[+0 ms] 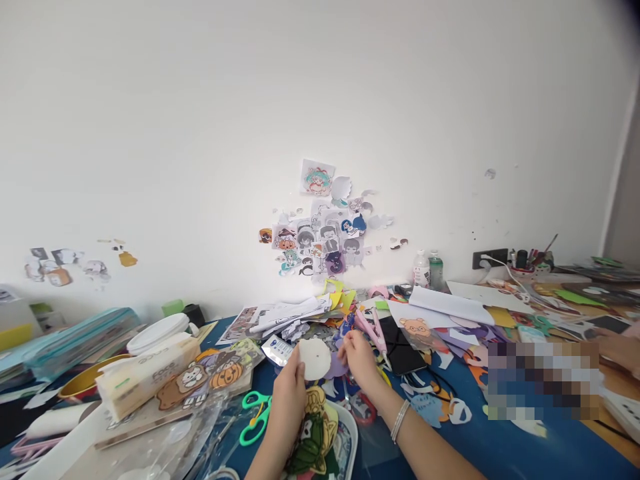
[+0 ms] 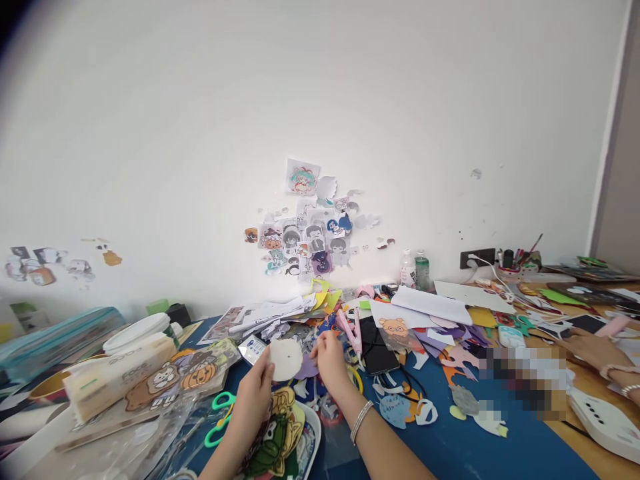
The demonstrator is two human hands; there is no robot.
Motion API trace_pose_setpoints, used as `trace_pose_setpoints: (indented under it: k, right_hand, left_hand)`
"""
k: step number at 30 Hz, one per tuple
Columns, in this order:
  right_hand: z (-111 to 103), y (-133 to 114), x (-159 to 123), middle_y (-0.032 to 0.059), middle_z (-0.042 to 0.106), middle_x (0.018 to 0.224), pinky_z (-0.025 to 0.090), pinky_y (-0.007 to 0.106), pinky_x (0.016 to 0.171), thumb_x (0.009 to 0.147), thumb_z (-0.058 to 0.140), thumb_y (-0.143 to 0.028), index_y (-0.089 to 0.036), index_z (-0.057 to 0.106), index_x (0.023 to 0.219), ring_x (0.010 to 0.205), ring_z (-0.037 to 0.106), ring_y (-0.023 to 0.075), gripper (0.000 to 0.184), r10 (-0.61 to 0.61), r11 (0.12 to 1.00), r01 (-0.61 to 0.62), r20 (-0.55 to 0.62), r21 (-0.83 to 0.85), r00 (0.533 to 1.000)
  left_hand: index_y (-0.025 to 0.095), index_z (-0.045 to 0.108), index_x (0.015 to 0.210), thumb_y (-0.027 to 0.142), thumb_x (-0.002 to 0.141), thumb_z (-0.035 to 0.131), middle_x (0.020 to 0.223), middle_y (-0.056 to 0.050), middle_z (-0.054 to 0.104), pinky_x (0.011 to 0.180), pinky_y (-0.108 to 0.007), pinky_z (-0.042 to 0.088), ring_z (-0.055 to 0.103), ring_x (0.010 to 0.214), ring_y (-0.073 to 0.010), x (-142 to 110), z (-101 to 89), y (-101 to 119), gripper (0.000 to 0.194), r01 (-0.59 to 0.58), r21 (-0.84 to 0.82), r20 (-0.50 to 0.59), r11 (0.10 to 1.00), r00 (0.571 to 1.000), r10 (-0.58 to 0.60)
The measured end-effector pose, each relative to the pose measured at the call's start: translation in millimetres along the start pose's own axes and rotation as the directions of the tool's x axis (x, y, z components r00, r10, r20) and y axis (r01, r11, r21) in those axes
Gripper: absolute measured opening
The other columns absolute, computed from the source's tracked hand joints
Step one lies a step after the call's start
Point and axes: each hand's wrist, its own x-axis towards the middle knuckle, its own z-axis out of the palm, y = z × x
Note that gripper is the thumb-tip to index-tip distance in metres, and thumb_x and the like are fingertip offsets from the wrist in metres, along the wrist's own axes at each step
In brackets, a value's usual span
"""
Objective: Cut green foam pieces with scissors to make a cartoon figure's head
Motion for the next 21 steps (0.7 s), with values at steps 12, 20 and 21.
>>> trace_pose_setpoints:
  k: [12, 20, 21]
  right_hand:
    - [-7.7, -14.9, -18.8, 0.0013, 0.062, 0.070, 0.036, 0.024, 0.058, 0.087, 0.044, -0.033, -0.020, 0.055, 0.078, 0.067, 0.058, 0.0177, 0.018, -0.288, 0.894, 0.329, 0.172, -0.303, 0.942]
    - [-0.3, -17.7, -19.8, -0.0005, 0.060, 0.063, 0.031, 0.021, 0.052, 0.082, 0.051, -0.020, -0.020, 0.055, 0.069, 0.059, 0.056, 0.0148, 0.013, -0.275, 0.848, 0.315, 0.153, -0.427, 0.949]
    - [-2.0, -16.1, -16.9, -0.0008, 0.060, 0.061, 0.031, 0.021, 0.050, 0.083, 0.049, -0.021, -0.020, 0.055, 0.068, 0.056, 0.055, 0.0143, 0.016, -0.263, 0.854, 0.290, 0.123, -0.432, 0.957]
  left_hand:
    - [0.012, 0.053, 0.117, 0.035, 0.078, 0.036, 0.116, -0.013, 0.060, 0.090, -0.034, 0.043, 0.055, 0.108, -0.0253, -0.2, -0.6, 0.1, 0.049, -0.012, 0.077, -0.017, 0.997, 1.000, 0.014]
    - [0.010, 0.054, 0.114, 0.037, 0.078, 0.036, 0.101, -0.014, 0.066, 0.076, -0.033, 0.047, 0.062, 0.091, -0.0258, -3.0, 0.2, 0.9, 0.048, -0.020, 0.074, 0.003, 0.997, 1.000, 0.020]
    - [0.010, 0.053, 0.115, 0.037, 0.079, 0.035, 0.097, -0.014, 0.067, 0.073, -0.033, 0.047, 0.062, 0.088, -0.0256, -2.9, -0.8, 0.9, 0.048, -0.011, 0.068, -0.002, 0.998, 1.000, 0.011]
